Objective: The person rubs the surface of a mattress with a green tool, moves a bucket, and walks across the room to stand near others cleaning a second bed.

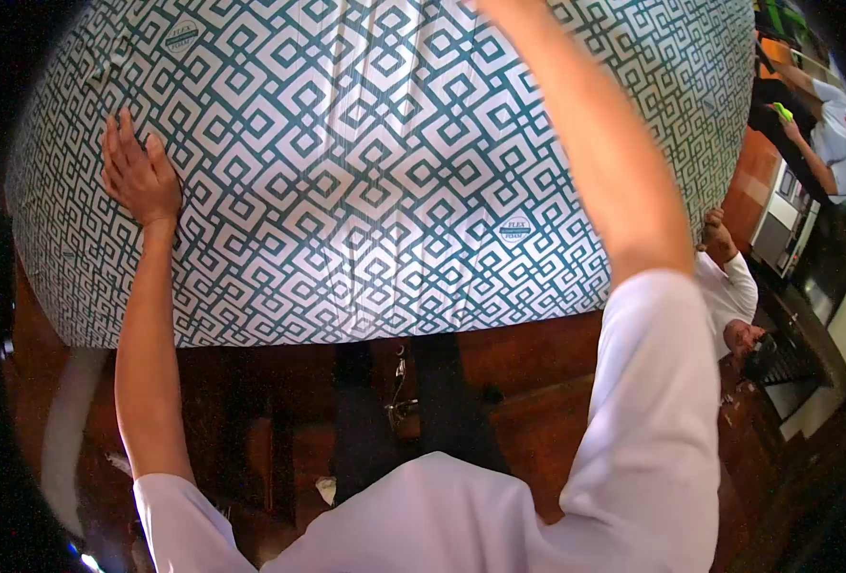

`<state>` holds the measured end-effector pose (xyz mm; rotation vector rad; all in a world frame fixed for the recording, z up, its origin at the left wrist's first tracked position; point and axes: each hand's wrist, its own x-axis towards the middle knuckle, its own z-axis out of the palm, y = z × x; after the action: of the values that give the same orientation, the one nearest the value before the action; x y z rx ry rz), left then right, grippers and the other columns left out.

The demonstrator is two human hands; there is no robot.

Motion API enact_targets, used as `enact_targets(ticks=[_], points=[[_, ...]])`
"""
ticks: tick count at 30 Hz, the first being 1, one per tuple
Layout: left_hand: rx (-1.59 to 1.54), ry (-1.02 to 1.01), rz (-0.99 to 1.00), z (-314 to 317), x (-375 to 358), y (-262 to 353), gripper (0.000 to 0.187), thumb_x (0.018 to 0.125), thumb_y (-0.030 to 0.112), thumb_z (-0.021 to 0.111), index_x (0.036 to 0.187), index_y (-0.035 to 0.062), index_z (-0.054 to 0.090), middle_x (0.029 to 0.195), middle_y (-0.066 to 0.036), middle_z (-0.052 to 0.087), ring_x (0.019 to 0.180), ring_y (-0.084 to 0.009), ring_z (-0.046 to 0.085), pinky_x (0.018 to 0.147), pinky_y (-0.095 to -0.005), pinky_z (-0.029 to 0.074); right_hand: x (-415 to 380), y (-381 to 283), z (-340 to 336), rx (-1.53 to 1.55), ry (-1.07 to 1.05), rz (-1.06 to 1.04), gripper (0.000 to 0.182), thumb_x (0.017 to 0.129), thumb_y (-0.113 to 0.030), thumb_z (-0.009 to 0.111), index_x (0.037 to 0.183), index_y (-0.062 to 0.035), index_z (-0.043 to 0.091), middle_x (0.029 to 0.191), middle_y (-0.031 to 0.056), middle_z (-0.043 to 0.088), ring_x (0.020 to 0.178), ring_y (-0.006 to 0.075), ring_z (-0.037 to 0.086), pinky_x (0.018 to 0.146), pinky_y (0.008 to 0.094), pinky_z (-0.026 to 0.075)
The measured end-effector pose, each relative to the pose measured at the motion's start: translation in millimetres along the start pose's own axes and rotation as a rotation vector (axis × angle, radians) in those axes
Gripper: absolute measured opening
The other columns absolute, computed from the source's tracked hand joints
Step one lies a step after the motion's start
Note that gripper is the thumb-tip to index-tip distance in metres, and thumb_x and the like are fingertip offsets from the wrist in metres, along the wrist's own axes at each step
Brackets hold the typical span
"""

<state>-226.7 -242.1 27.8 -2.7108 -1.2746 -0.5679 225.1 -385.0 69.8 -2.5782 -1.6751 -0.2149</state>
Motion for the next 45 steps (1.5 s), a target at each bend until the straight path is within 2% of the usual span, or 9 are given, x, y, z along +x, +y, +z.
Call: enact_targets(ticks=[3,4,6,12,16,20,23,31,45], points=[[-0.016,-0.007,-0.003,-1,-3,-1,0.058,0.107,0.048,0.035,0.161,0.0268,0.035,0.166,-0.006,0.034,0.153,-0.0281,0.027,0.123,-0.0531,0.016,-162,-50,-12,0.086,0.243,-0.255,0.02,0.097,-0.037,0.061,0.101,-0.0194,0.068,0.063,0.0044,0.051,0.051,0.0248,0.051,0.045,0.0381,0.042],[-0.018,-0.002,-0.002,-1,-3,-1,0.058,0.107,0.048,0.035,0.161,0.0268,0.035,0.166,-0.006,0.034,0.153,-0.0281,0.027,0.123,-0.0531,0.016,-218,-81,-46,0.005,-0.223,-0.209,0.017,0.089,-0.034,0.066,0.096,-0.0174,0.067,0.077,0.0053,0.058,0.07,0.0228,0.059,0.06,0.0392,0.047],[-0.033,-0.012,-0.011,-3,-4,-3,0.059,0.107,0.049,0.036,0.161,0.0265,0.034,0.166,-0.007,0.033,0.154,-0.029,0.027,0.124,-0.0532,0.015,-305,-112,-83,0.28,-0.376,-0.416,0.012,0.081,-0.025,0.064,0.079,-0.0157,0.059,0.075,0.0055,0.058,0.068,0.0245,0.057,0.061,0.0391,0.046],[-0.029,-0.113,-0.079,-11,14,0,0.058,0.107,0.047,0.038,0.158,0.0191,0.038,0.164,-0.012,0.035,0.152,-0.0343,0.029,0.123,-0.0537,0.017,-384,-121,-95,0.562,-0.196,-0.45,0.009,0.08,-0.028,0.068,0.082,-0.0208,0.063,0.083,-0.002,0.057,0.078,0.0181,0.058,0.067,0.0359,0.047],[-0.091,-0.202,-0.03,1,89,41,0.057,0.107,0.041,0.043,0.149,0.0035,0.049,0.159,-0.02,0.039,0.149,-0.0388,0.033,0.122,-0.0549,0.021,-267,-76,-72,0.338,-0.344,-0.59,0.011,0.097,-0.031,0.058,0.103,-0.0263,0.066,0.084,-0.0034,0.061,0.08,0.0171,0.061,0.071,0.0356,0.053],[-0.468,-0.095,-0.188,69,222,111,0.067,0.106,0.048,0.038,0.155,0.0022,0.039,0.165,-0.025,0.027,0.153,-0.044,0.021,0.123,-0.0597,0.014,-77,-1,-19,0.119,0.231,-0.613,0.017,0.082,-0.032,0.071,0.097,-0.0264,0.065,0.081,-0.0023,0.059,0.075,0.0185,0.06,0.059,0.0362,0.048],[-0.369,-0.112,-0.488,121,285,169,0.076,0.105,0.053,0.032,0.162,0.003,0.024,0.169,-0.026,0.011,0.156,-0.0491,0.004,0.12,-0.0677,0.003,57,54,1,0.153,0.139,-0.408,0.025,0.083,-0.032,0.078,0.093,-0.0151,0.063,0.083,0.0037,0.064,0.074,0.0246,0.065,0.056,0.0391,0.05],[-0.078,-0.028,-0.506,134,290,203,0.077,0.105,0.055,0.031,0.164,0.0085,0.016,0.17,-0.026,0.006,0.155,-0.0511,-0.001,0.117,-0.0721,0.0,315,127,41,0.134,0.089,-0.152,0.026,0.091,-0.031,0.065,0.1,-0.0062,0.067,0.097,0.0161,0.071,0.095,0.0361,0.069,0.083,0.0483,0.054],[0.045,-0.075,-0.534,161,289,202,0.076,0.105,0.051,0.021,0.165,0.0054,0.012,0.17,-0.025,0.004,0.155,-0.0511,-0.001,0.114,-0.0749,0.003,559,204,67,0.197,0.24,-0.034,0.027,0.094,-0.032,0.06,0.092,-0.0076,0.07,0.092,0.0196,0.073,0.09,0.0415,0.071,0.079,0.0515,0.055]])
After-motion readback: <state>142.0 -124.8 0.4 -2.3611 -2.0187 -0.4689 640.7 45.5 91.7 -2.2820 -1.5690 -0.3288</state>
